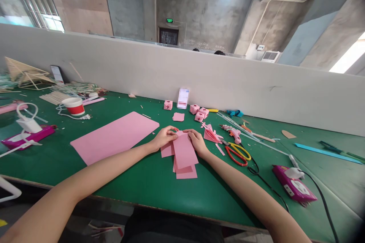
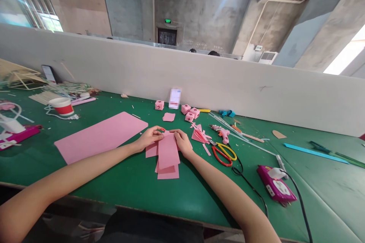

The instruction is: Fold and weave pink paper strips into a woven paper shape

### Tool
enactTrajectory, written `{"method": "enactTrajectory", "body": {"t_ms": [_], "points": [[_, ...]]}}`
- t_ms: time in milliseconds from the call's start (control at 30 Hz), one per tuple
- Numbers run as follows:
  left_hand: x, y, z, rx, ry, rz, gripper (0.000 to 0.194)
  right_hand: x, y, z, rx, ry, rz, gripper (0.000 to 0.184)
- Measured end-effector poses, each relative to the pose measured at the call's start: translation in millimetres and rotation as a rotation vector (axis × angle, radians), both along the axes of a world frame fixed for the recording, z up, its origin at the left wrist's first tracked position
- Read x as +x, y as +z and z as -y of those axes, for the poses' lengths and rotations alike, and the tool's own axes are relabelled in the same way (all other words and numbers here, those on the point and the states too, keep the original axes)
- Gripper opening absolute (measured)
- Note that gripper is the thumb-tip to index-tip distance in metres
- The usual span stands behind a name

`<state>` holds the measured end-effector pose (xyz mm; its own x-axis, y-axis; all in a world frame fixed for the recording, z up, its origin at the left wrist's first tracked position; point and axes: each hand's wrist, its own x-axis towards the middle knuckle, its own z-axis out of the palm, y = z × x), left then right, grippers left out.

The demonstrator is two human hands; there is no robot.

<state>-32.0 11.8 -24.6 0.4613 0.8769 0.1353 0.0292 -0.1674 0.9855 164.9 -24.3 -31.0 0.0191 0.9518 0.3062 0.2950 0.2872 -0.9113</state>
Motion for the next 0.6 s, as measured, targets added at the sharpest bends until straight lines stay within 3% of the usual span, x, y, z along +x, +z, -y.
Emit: {"method": "enactTrajectory", "body": {"t_ms": [233, 600], "points": [[0.8, 1.7, 2.6, 0.026, -0.006, -0.014, 0.039, -6.0, 5.5, 6.1, -0.063, 0.119, 0.101, 0.023], [2.3, 1.9, 5.3, 0.051, -0.101, -0.063, 0.048, -9.0, 10.2, 8.6, 0.022, 0.044, 0.246, 0.015]]}}
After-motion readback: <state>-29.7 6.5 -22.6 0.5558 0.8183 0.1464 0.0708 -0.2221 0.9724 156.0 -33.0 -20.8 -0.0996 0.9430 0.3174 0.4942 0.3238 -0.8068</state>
